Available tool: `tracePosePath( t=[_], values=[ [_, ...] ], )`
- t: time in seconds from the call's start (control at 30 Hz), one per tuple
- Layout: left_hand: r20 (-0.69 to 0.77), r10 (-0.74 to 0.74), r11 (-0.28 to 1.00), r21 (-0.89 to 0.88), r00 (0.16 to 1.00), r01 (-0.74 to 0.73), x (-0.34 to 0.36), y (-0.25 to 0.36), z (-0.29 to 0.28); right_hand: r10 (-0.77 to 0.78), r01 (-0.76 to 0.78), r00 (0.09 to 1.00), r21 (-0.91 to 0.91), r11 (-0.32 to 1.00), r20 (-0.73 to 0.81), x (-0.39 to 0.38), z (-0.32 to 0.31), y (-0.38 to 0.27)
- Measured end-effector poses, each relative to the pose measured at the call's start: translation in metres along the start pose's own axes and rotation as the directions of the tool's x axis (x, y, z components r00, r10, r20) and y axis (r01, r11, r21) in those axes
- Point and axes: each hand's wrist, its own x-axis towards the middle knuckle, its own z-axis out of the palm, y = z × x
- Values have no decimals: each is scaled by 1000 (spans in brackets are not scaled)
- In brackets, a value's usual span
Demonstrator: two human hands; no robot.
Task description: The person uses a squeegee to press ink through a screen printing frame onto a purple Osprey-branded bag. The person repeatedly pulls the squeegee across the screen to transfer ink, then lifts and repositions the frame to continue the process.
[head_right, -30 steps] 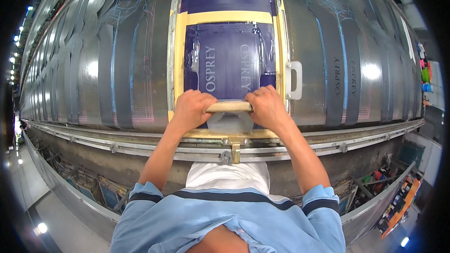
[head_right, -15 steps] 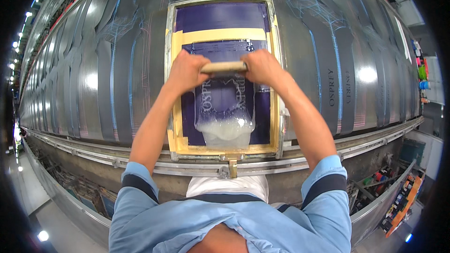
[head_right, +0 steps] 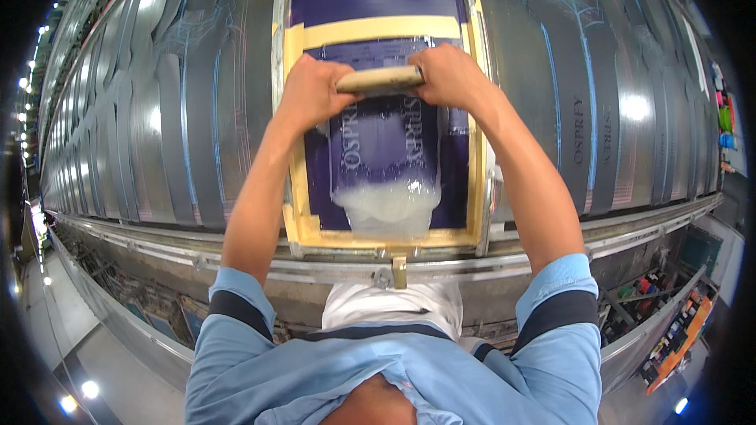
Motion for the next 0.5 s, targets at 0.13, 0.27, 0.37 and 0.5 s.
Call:
tracePosePath(
  t=[0.13,0.27,0.37,0.5],
  values=[
    [92,11,997,78,996,-18,-108,61,17,-82,82,997,10,997,-6,-107,45,-52],
    [-32,22,997,78,999,-20,-173,99,33,-107,104,991,-47,994,-79,-170,78,-81],
    [-18,23,992,127,1000,-21,-186,108,35,-97,91,982,-43,995,-161,-183,84,-89],
    [160,-8,992,129,987,-13,-171,101,24,-86,87,996,-26,996,36,-174,70,-85]
  ],
)
